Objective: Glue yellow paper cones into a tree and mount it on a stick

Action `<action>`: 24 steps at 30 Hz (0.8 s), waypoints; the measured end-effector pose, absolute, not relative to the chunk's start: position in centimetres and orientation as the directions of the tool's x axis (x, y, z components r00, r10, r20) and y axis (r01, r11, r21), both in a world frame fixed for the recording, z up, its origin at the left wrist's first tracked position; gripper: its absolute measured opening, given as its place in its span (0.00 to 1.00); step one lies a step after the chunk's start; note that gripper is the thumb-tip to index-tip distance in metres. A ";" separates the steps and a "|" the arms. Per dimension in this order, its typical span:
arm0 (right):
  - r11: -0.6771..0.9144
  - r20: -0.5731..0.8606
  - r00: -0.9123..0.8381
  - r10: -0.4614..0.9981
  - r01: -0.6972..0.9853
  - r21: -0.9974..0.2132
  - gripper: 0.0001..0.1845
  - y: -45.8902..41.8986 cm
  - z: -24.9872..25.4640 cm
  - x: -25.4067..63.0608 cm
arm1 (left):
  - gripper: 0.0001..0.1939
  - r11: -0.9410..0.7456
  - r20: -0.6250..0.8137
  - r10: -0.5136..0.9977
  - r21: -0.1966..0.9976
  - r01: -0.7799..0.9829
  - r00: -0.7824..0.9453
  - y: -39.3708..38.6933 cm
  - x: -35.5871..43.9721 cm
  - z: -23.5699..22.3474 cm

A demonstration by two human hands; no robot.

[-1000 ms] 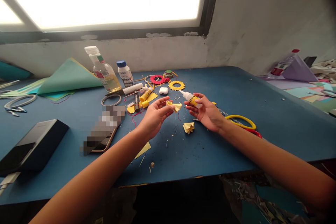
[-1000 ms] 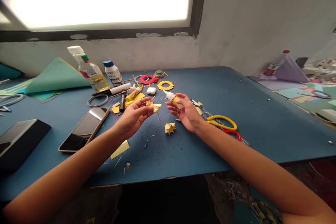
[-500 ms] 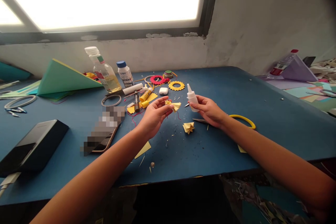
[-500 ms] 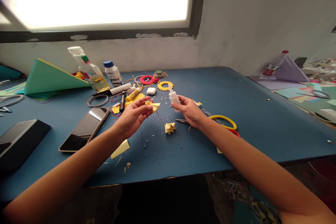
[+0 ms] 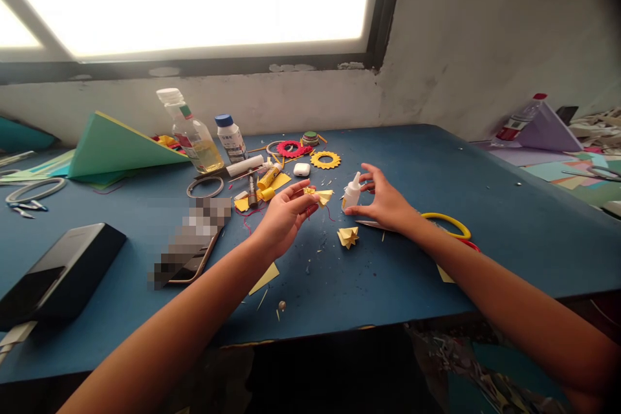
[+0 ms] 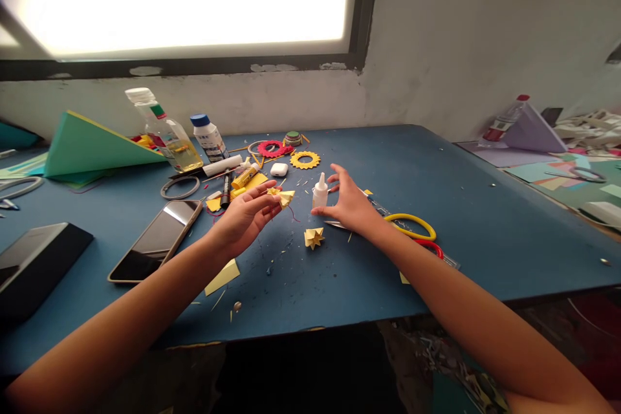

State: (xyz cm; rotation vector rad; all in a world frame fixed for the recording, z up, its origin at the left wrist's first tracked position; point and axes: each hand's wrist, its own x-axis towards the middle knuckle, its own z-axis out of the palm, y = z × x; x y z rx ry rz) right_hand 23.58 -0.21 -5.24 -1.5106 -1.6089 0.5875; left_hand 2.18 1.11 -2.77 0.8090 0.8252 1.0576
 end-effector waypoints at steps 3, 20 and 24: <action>0.190 0.372 0.155 0.915 0.648 -0.738 0.53 -1.2 -3.5 23.9 | 0.21 0.314 -0.208 0.937 0.853 -0.417 0.279 1.3 2.1 -2.8; 0.368 0.371 -0.045 0.927 0.290 -0.884 0.29 -3.7 -1.5 22.3 | 0.20 0.404 -0.298 0.910 0.791 -0.460 0.288 0.8 2.2 -2.4; 0.407 0.381 -0.170 0.909 0.553 -0.727 0.35 -3.4 -3.4 20.4 | 0.16 0.480 -0.335 0.871 0.731 -0.485 0.359 0.5 2.3 -2.5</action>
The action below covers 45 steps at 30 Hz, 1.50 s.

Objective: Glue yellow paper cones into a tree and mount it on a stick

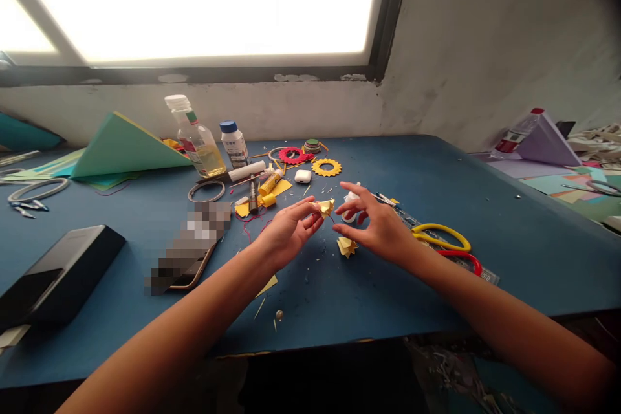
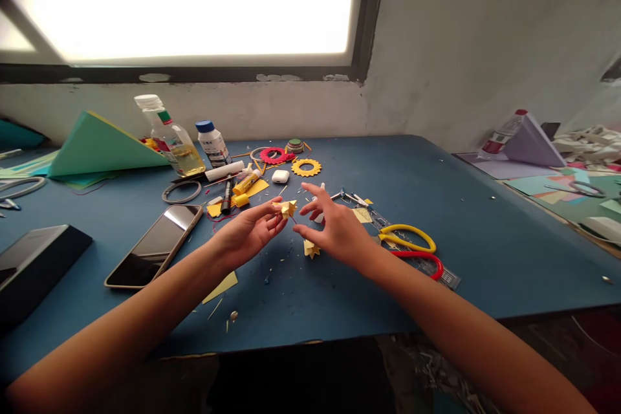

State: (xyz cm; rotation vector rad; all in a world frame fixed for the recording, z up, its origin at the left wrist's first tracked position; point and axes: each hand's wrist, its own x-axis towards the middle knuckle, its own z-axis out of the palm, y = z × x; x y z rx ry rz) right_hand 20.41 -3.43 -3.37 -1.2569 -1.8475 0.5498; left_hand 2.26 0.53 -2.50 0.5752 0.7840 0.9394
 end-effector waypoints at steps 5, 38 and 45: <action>0.401 0.351 -0.198 0.915 0.535 -0.743 0.29 -3.1 -3.7 19.8 | 0.17 0.504 -0.356 0.859 0.709 -0.492 0.367 0.6 2.3 -2.8; 0.258 0.232 -0.205 0.951 0.114 -0.959 0.27 -2.9 -3.3 19.9 | 0.23 -0.633 0.353 0.714 0.694 0.343 0.604 0.0 1.6 -3.6; 0.266 0.234 -0.213 0.948 0.131 -0.955 0.27 -3.2 -3.0 19.9 | 0.12 -0.605 0.350 0.736 0.723 0.333 0.579 -0.3 2.1 -4.2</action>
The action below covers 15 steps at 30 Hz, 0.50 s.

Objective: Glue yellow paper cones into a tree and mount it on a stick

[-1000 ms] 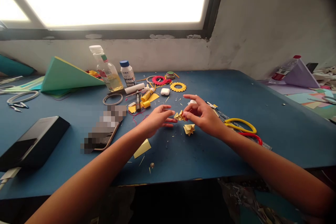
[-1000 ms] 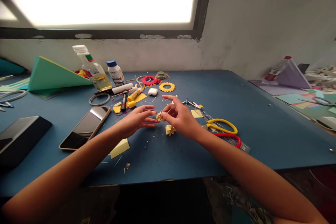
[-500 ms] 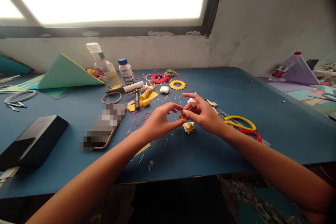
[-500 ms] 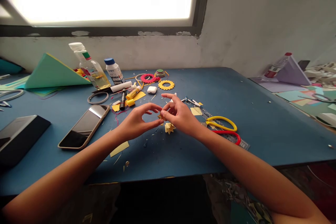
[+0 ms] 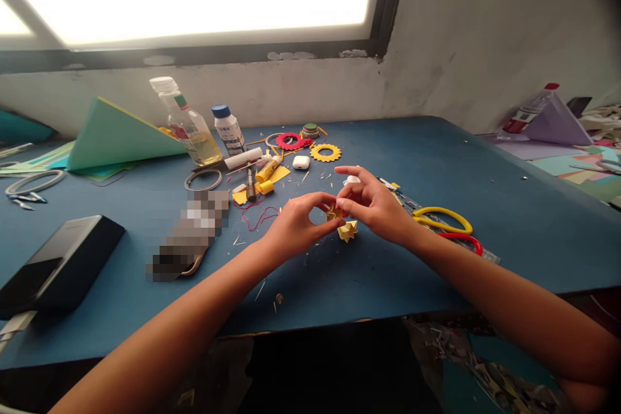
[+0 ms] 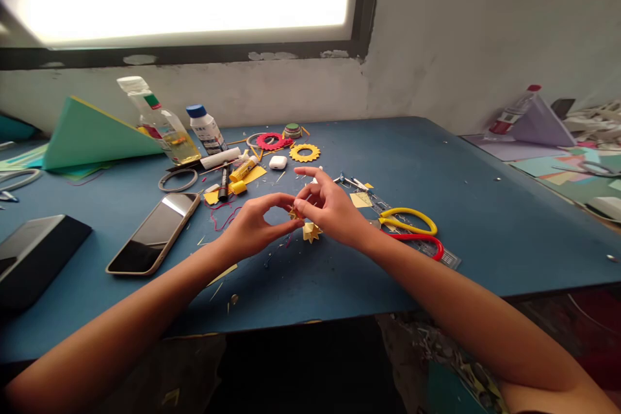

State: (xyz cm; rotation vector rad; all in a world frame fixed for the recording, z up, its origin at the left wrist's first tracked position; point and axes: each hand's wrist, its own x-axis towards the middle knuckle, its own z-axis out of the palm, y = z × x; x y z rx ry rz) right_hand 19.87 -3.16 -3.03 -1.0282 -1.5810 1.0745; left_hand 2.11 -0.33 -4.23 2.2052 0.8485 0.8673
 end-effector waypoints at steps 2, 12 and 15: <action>0.268 0.237 -0.214 0.948 0.129 -0.955 0.27 -3.2 -3.0 19.9 | 0.12 -0.610 0.349 0.735 0.714 0.343 0.581 -0.2 2.1 -4.4; 0.278 0.257 -0.211 0.943 0.079 -0.957 0.26 -3.3 -2.8 19.8 | 0.13 -0.629 0.335 0.725 0.677 0.382 0.602 0.0 2.0 -4.7; 0.277 0.258 -0.207 0.944 0.070 -0.958 0.25 -3.3 -2.7 19.9 | 0.14 -0.625 0.318 0.724 0.678 0.387 0.611 0.0 2.1 -4.9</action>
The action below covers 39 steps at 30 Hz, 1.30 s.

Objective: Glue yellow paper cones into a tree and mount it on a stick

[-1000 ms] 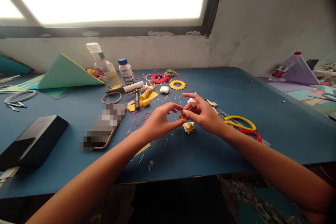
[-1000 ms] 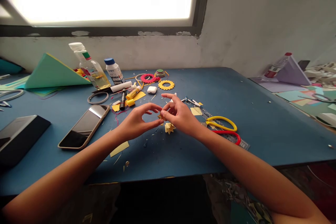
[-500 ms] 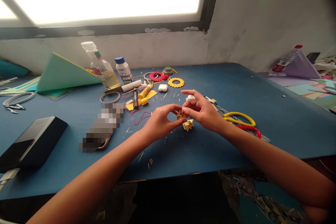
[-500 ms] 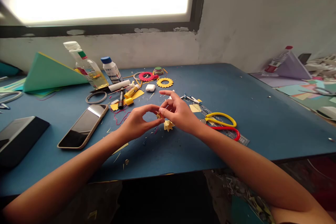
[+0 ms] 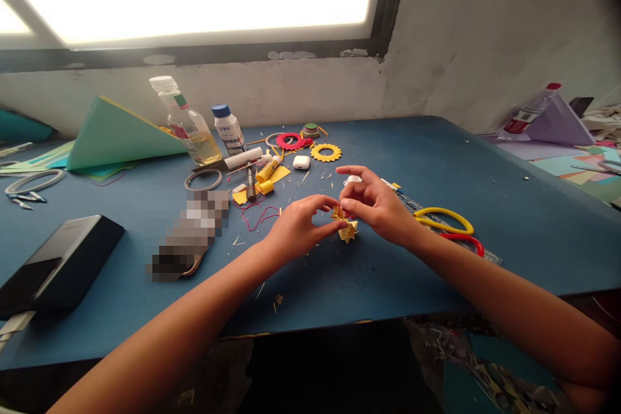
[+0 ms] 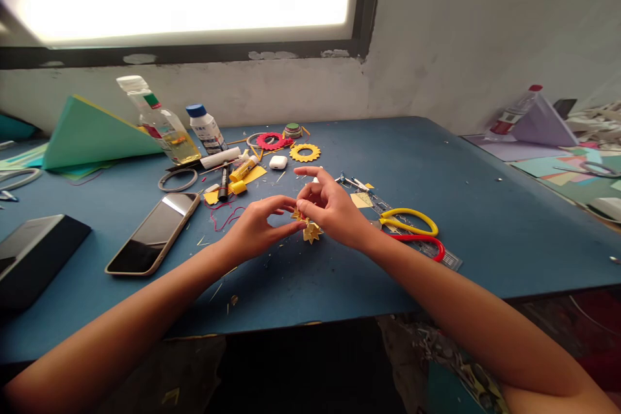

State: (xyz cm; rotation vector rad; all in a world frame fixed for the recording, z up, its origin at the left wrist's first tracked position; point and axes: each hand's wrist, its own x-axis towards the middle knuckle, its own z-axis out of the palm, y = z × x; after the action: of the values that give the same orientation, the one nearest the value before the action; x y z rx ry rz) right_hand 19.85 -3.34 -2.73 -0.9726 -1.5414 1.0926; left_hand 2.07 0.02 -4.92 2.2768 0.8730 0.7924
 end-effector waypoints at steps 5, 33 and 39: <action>0.250 0.235 -0.219 0.947 0.046 -0.967 0.25 -3.3 -2.9 19.9 | 0.13 -0.595 0.281 0.730 0.710 0.376 0.623 -0.1 2.3 -5.0; 0.210 0.210 -0.306 0.929 -0.032 -0.977 0.26 -3.3 -2.6 20.5 | 0.05 -0.622 0.440 0.702 0.762 0.180 0.560 -0.3 2.0 -3.5; 0.183 0.194 -0.378 0.905 -0.067 -0.981 0.22 -3.5 -1.9 21.3 | 0.07 -0.539 0.367 0.761 0.817 0.206 0.535 -0.5 1.8 -2.8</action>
State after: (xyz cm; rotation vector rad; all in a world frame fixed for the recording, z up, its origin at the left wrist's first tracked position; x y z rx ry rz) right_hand 21.31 -3.49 -1.94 -0.8283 -1.5513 1.3497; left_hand 1.78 -0.45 -2.81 2.0354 0.7812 0.9577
